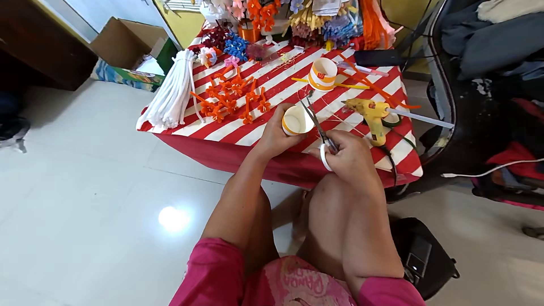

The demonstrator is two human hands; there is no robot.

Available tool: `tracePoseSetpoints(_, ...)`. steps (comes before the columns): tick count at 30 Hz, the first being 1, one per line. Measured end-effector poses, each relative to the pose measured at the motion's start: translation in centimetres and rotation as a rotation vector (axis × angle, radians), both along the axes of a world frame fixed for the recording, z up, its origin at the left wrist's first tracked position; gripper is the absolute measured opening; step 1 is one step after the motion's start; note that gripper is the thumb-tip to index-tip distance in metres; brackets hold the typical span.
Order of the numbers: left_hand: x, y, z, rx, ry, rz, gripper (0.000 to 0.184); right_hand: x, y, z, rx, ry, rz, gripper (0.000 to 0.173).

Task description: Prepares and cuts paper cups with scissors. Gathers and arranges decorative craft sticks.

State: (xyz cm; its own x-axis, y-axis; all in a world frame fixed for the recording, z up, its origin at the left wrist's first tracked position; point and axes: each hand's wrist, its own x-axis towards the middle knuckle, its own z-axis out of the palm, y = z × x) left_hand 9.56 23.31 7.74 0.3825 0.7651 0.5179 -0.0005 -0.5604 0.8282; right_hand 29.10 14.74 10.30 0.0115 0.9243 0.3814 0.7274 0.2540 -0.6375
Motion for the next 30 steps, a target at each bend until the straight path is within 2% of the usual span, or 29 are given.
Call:
tracePoseSetpoints(12,-0.7,0.0,0.5,-0.133,0.037,-0.066,0.076,0.7,-0.5,0.7,-0.061,-0.060,0.025,0.032)
tracePoseSetpoints(18,-1.5,0.2,0.7,-0.230,0.040,-0.188,0.075,0.8,-0.4,0.4,-0.043,-0.051,0.043,0.032)
tracePoseSetpoints(25,-1.9,0.3,0.9,-0.247,0.069,-0.233,0.075,1.0,-0.6,0.8,-0.074,-0.061,0.068,0.028)
tracePoseSetpoints(28,-1.8,0.0,0.9,-0.280,0.017,-0.225,0.078,0.9,-0.5,0.5,-0.067,-0.024,0.010,0.022)
tracePoseSetpoints(30,-1.6,-0.1,0.6,-0.332,-0.072,-0.217,0.080,0.7,-0.2,0.4,-0.039,0.025,-0.114,0.023)
